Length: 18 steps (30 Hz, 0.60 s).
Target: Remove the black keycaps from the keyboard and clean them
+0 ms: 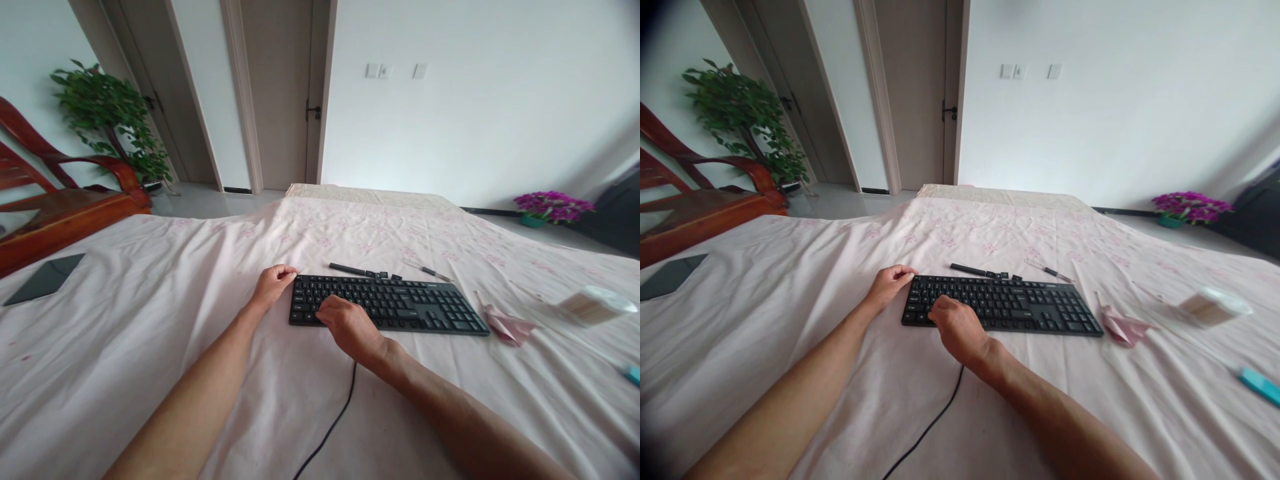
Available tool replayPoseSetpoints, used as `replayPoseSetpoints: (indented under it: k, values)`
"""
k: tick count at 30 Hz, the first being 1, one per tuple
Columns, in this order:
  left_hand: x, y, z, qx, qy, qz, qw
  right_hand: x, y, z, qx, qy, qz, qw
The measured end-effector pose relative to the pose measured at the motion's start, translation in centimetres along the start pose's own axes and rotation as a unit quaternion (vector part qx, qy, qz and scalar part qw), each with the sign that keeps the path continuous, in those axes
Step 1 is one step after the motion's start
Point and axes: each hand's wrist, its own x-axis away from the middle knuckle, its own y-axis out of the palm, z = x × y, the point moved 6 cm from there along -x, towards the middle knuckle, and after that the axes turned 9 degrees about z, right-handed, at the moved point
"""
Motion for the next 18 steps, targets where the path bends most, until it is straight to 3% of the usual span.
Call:
replayPoseSetpoints:
  k: [10, 18]
  values:
    - [-0.1, -0.02, -0.11, -0.005, 0.004, -0.005, 1.0, 0.25, -0.13, -0.68, 0.061, -0.042, -0.015, 0.997]
    - [-0.07, -0.04, 0.02, -0.01, 0.001, -0.002, 1.0, 0.15, -0.12, -0.63, 0.05, -0.05, -0.007, 0.997]
